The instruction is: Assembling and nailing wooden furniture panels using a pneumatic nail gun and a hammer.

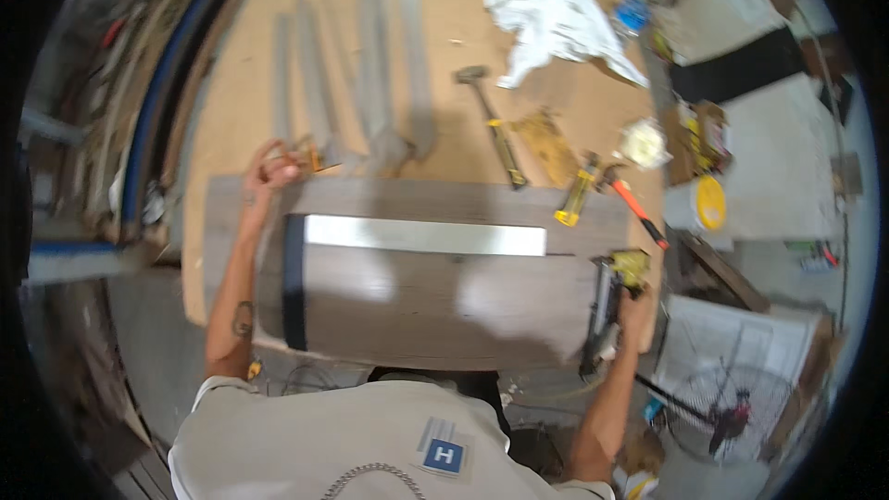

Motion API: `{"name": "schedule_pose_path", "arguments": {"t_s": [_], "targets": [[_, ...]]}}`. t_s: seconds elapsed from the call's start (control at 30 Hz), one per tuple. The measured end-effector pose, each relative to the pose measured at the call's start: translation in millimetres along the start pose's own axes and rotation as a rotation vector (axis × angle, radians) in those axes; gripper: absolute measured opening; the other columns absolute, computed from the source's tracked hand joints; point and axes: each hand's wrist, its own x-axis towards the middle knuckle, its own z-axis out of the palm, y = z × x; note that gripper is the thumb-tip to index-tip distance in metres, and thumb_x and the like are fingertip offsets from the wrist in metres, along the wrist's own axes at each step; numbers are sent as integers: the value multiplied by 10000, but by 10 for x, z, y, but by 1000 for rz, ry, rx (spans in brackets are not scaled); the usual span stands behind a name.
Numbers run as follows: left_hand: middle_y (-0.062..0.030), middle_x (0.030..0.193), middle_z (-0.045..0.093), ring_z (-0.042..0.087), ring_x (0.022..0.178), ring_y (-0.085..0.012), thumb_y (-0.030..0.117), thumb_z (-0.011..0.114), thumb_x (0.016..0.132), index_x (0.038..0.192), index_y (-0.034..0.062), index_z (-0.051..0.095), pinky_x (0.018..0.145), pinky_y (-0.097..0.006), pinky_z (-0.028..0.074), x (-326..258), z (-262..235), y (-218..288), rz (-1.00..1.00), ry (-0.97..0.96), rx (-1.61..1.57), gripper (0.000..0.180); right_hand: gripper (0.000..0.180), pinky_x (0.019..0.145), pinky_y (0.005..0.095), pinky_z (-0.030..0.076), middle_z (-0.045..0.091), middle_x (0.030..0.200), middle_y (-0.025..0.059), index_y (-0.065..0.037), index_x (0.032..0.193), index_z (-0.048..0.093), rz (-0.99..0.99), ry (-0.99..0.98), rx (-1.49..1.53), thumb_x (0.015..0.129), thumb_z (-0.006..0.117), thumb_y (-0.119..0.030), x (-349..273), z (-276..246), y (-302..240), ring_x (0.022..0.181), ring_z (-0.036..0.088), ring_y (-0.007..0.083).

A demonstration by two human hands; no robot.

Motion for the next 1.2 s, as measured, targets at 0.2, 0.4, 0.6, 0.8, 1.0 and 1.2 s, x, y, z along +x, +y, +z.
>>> {"name": "schedule_pose_path", "arguments": {"t_s": [0.2, 0.4, 0.6, 0.8, 1.0, 1.2], "targets": [[-208, 983, 677, 704, 861, -290, 106, 623, 924, 1363, 21, 447, 699, -362, 623, -1198, 902, 852, -265, -135, -445, 480, 278, 692, 375, 516, 673, 828, 172, 93, 948, 599, -116, -277, 199, 704, 655, -29, 321, -147, 289, 725, 656, 277], [-234, 966, 682, 701, 889, -328, 161, 562, 977, 1203, -12, 533, 725, -404, 609, -2095, 1775, 1634, -270, -167, -435, 286, 170, 457, 308, 458, 584, 619, 64, 21, 879, 579, 91, -364, 858, 735, 656, -28, -168, -934, 31, 482, 566, 167], [-208, 953, 688, 712, 777, -262, 106, 549, 976, 1015, -8, 576, 708, -372, 604, -2659, 2866, 2043, -145, -421, -463, 124, 253, 460, 285, 452, 510, 634, 13, -21, 1009, 575, 185, -442, 1580, 818, 688, -141, -699, -1839, -72, 484, 503, 120], [-101, 930, 690, 663, 748, -123, 60, 502, 988, 1075, 0, 554, 671, -251, 531, -3128, 3904, 2143, 281, -438, -30, 118, 355, 472, 285, 425, 417, 618, -1, -32, 1186, 525, -7, -687, 2289, 880, 611, -190, -914, -2063, -248, 486, 430, 111], [-199, 1014, 705, 696, 931, -219, 71, 602, 949, 1084, -28, 566, 737, -293, 560, -3445, 4302, 2810, 137, -421, -256, 172, 362, 472, 279, 418, 395, 614, -3, -30, 1251, 489, -113, -879, 2529, 917, 546, -158, -1064, -2038, 55, 488, 407, 111], [-202, 949, 704, 702, 880, -212, 38, 643, 915, 1016, -37, 601, 767, -309, 577, -3651, 4305, 2866, 217, -388, -70, 132, 413, 512, 306, 437, 416, 624, 7, -28, 1320, 447, -345, -1121, 2582, 939, 515, -171, -1141, -2023, 152, 511, 421, 120]]}}
